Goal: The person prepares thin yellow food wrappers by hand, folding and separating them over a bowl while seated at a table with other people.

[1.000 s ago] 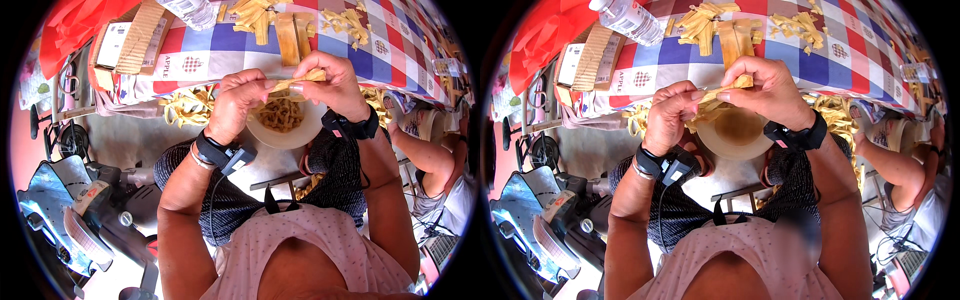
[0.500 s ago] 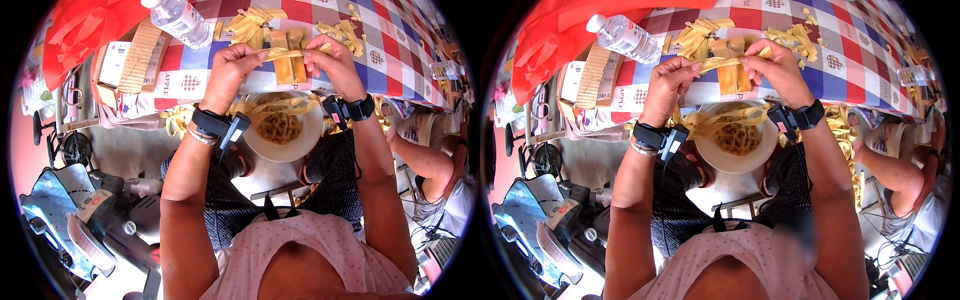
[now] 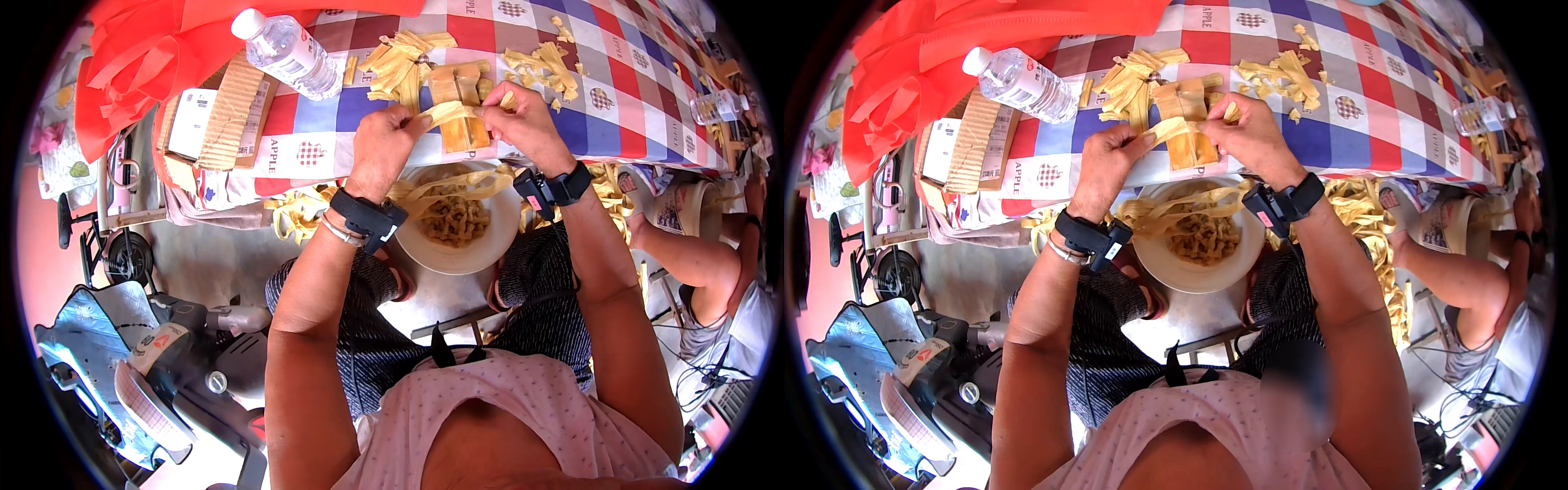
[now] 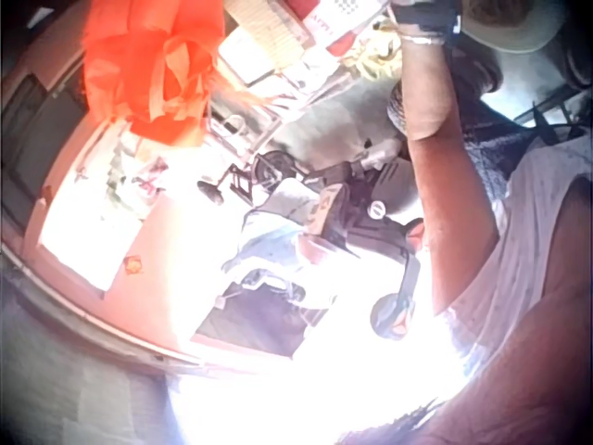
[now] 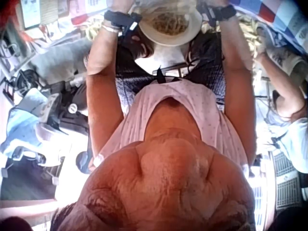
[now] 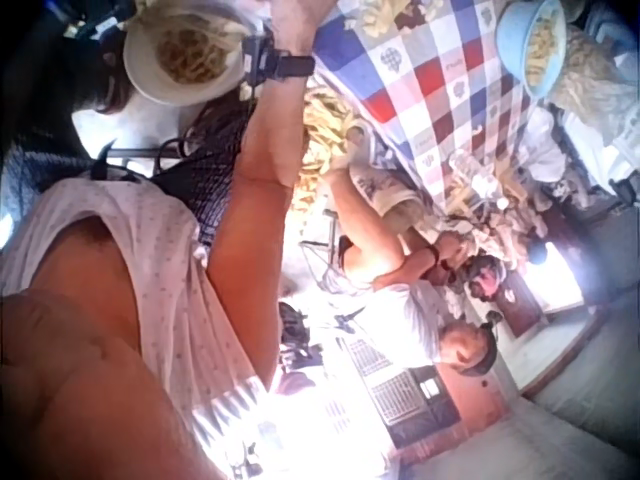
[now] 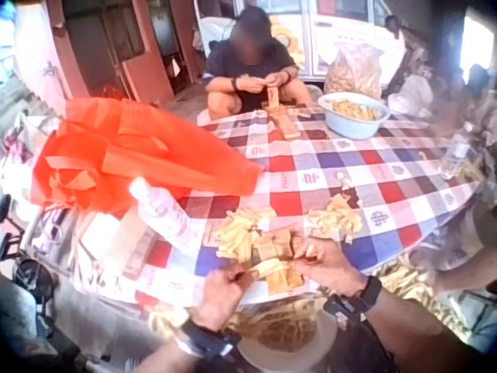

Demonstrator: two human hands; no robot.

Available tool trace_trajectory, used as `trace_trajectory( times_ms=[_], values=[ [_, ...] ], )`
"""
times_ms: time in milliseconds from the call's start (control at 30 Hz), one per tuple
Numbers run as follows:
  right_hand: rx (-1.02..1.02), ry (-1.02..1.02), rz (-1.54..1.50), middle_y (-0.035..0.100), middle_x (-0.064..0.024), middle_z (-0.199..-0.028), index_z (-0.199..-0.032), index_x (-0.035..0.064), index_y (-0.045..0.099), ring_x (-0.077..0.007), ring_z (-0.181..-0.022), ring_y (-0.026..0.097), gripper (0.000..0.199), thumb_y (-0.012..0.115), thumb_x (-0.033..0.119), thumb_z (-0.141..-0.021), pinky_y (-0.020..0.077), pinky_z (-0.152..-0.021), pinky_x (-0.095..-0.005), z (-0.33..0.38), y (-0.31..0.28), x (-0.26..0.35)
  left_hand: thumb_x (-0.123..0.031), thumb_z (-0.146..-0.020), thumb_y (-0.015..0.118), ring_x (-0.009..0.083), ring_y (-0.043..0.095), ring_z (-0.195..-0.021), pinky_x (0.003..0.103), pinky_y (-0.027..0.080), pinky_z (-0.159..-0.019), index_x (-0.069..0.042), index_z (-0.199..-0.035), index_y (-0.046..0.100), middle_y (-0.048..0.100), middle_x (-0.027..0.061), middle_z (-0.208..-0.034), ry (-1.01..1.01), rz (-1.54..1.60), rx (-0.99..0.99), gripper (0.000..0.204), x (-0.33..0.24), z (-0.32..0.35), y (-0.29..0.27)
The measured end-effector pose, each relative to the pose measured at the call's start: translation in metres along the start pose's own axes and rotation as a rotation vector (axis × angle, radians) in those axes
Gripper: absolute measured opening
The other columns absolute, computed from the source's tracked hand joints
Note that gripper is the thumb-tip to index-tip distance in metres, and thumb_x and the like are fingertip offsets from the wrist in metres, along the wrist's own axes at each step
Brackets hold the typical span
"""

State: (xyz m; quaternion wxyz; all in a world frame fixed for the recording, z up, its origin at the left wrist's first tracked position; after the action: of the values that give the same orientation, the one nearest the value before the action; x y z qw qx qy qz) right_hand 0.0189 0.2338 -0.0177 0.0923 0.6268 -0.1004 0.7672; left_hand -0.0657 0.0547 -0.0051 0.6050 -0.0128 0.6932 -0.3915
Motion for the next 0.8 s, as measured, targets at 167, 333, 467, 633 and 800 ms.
trace_trajectory(
  times_ms=[167, 333, 467, 633, 800],
  values=[
    [-0.099, -0.356, 0.293, 0.059, -0.0032, -0.068, -0.08, 0.0019, 0.056, -0.0078, -0.056, 0.051, 0.014, 0.069, 0.007, -0.08, 0.0437, -0.052, -0.0245, 0.025, 0.003, 0.039, -0.021, -0.084, 0.065, 0.0072, 0.042, -0.058, 0.026, 0.034, -0.053, -0.001, -0.072, 0.061, 0.051, -0.003, -0.063, -0.124, 0.269, 0.061, 0.024, 0.015, 0.022, -0.007],
    [-0.122, -0.874, 0.618, 0.062, -0.0105, -0.076, -0.087, 0.0032, 0.057, -0.0268, -0.064, 0.058, 0.011, 0.063, 0.012, -0.086, 0.0476, -0.059, -0.0338, 0.075, 0.056, 0.086, -0.016, -0.088, 0.06, 0.0039, 0.039, -0.058, 0.02, 0.029, -0.053, -0.003, -0.088, 0.066, 0.05, -0.0053, -0.068, -0.039, 0.475, 0.214, 0.015, -0.025, 0.056, 0.019],
    [-0.087, -0.699, 0.686, 0.058, -0.0143, -0.064, -0.087, 0.0065, 0.056, -0.0344, -0.058, 0.059, 0.015, 0.057, 0.02, -0.092, 0.0467, -0.05, -0.04, 0.079, 0.063, 0.071, -0.013, -0.088, 0.058, 0.0019, 0.037, -0.055, 0.018, 0.028, -0.05, -0.001, -0.098, 0.064, 0.052, -0.0041, -0.068, -0.148, 0.699, 0.449, 0.016, -0.04, 0.079, 0.028],
    [-0.115, -0.596, 0.586, 0.05, -0.015, -0.056, -0.079, 0.0048, 0.057, -0.022, -0.045, 0.046, 0.022, 0.058, 0.022, -0.093, 0.0391, -0.045, -0.0322, 0.073, 0.037, 0.07, -0.011, -0.085, 0.067, 0.0019, 0.048, -0.06, 0.018, 0.036, -0.055, -0.001, -0.092, 0.065, 0.057, -0.0035, -0.067, 0.007, 0.36, 0.423, 0.013, -0.042, 0.079, -0.008],
    [0.294, -0.269, 0.126, 0.044, 0.0069, -0.063, -0.104, -0.0003, 0.066, -0.0042, -0.056, 0.039, 0.025, 0.055, 0.022, -0.097, 0.0334, -0.05, -0.0214, 0.078, 0.057, 0.056, -0.01, -0.085, 0.067, 0.0015, 0.049, -0.064, 0.018, 0.038, -0.058, -0.004, -0.088, 0.07, 0.064, -0.0044, -0.074, 0.042, 0.441, 0.201, 0.008, -0.049, 0.075, -0.032]
  ],
)
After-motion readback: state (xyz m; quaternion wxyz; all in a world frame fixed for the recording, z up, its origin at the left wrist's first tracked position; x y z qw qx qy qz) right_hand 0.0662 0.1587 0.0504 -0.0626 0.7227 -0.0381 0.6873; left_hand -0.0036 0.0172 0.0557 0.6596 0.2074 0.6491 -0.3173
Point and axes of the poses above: each hand's wrist, its own z-axis away from the middle knuckle, its own y-axis out of the palm, x = y × z, the point moved 9 cm from there along -z, towards the middle knuckle
